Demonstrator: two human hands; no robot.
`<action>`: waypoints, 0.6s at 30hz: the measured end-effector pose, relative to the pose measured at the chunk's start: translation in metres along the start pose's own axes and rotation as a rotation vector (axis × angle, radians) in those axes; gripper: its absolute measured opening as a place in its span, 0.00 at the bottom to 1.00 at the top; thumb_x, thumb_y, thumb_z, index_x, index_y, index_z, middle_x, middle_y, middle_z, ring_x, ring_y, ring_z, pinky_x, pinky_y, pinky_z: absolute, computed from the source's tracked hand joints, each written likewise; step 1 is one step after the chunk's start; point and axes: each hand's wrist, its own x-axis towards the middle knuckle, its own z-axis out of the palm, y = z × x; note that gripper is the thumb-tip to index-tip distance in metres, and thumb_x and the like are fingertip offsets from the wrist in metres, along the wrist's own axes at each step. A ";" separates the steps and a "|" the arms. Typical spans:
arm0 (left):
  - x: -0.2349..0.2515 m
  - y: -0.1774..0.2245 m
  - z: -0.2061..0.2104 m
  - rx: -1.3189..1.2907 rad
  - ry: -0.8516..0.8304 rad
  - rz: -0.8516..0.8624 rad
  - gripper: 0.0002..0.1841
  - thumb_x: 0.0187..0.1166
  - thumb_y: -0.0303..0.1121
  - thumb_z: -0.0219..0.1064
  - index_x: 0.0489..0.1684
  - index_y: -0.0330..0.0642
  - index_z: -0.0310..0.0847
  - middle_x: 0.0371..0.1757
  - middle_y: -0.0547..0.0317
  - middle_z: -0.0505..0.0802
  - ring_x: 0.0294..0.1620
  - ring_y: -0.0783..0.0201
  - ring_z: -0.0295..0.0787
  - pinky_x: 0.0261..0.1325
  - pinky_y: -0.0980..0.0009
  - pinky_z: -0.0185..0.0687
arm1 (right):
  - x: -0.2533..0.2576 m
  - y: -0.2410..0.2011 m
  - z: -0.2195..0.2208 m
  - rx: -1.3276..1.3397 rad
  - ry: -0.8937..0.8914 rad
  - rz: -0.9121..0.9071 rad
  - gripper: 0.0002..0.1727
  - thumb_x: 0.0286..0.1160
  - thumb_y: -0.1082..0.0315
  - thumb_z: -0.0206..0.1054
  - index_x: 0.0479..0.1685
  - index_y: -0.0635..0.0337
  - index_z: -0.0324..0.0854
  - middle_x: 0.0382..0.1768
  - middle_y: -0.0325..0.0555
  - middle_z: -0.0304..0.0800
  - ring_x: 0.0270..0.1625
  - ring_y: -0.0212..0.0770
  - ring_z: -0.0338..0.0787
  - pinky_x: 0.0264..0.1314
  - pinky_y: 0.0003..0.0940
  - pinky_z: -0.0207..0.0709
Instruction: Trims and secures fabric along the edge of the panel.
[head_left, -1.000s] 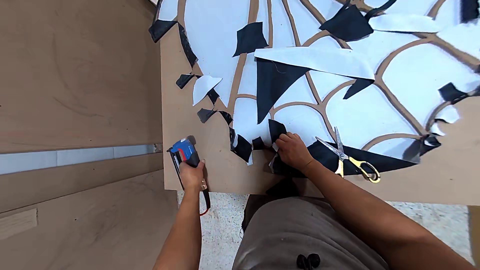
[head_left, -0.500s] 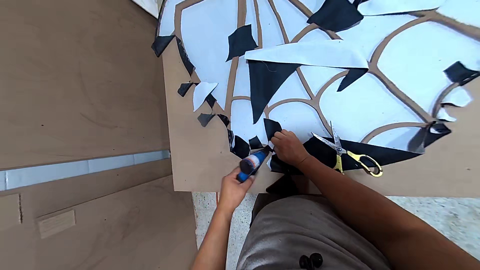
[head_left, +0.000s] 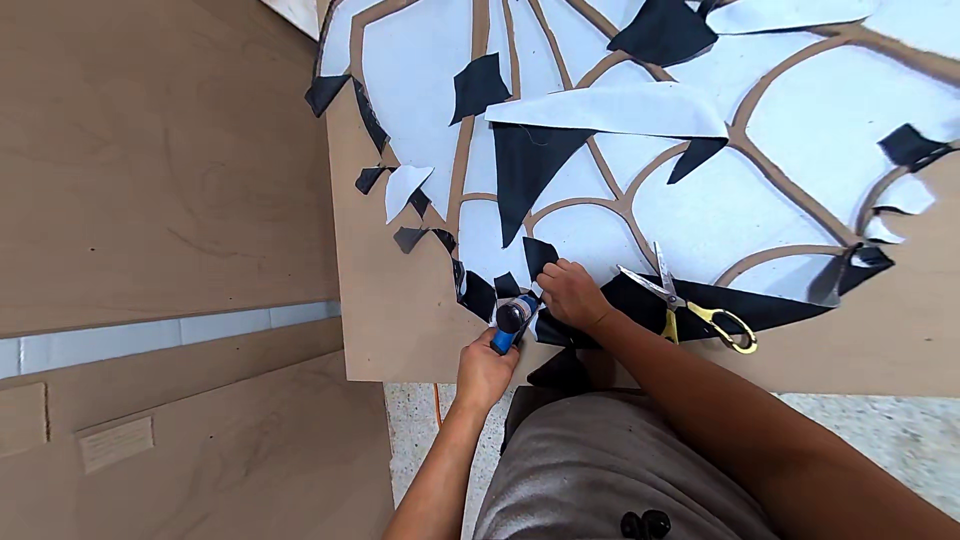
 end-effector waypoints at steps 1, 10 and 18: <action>0.001 0.000 -0.001 0.016 -0.005 0.007 0.11 0.72 0.39 0.76 0.49 0.49 0.91 0.32 0.58 0.94 0.34 0.61 0.93 0.44 0.51 0.89 | 0.001 0.001 0.000 -0.004 -0.003 0.003 0.07 0.74 0.68 0.63 0.32 0.57 0.83 0.35 0.48 0.83 0.45 0.53 0.85 0.41 0.48 0.77; 0.002 -0.064 -0.043 -0.095 0.218 -0.060 0.12 0.76 0.41 0.75 0.49 0.46 0.91 0.31 0.52 0.94 0.33 0.53 0.92 0.42 0.43 0.88 | -0.046 -0.046 -0.034 -0.051 -0.206 0.178 0.40 0.62 0.31 0.73 0.60 0.58 0.82 0.52 0.52 0.88 0.56 0.55 0.89 0.56 0.55 0.83; 0.022 -0.083 -0.058 -0.026 0.195 -0.016 0.11 0.76 0.41 0.75 0.49 0.48 0.91 0.33 0.50 0.94 0.36 0.49 0.92 0.44 0.38 0.85 | -0.045 -0.044 -0.034 -0.207 -0.305 0.251 0.15 0.89 0.59 0.56 0.47 0.59 0.84 0.40 0.55 0.91 0.48 0.57 0.93 0.51 0.56 0.84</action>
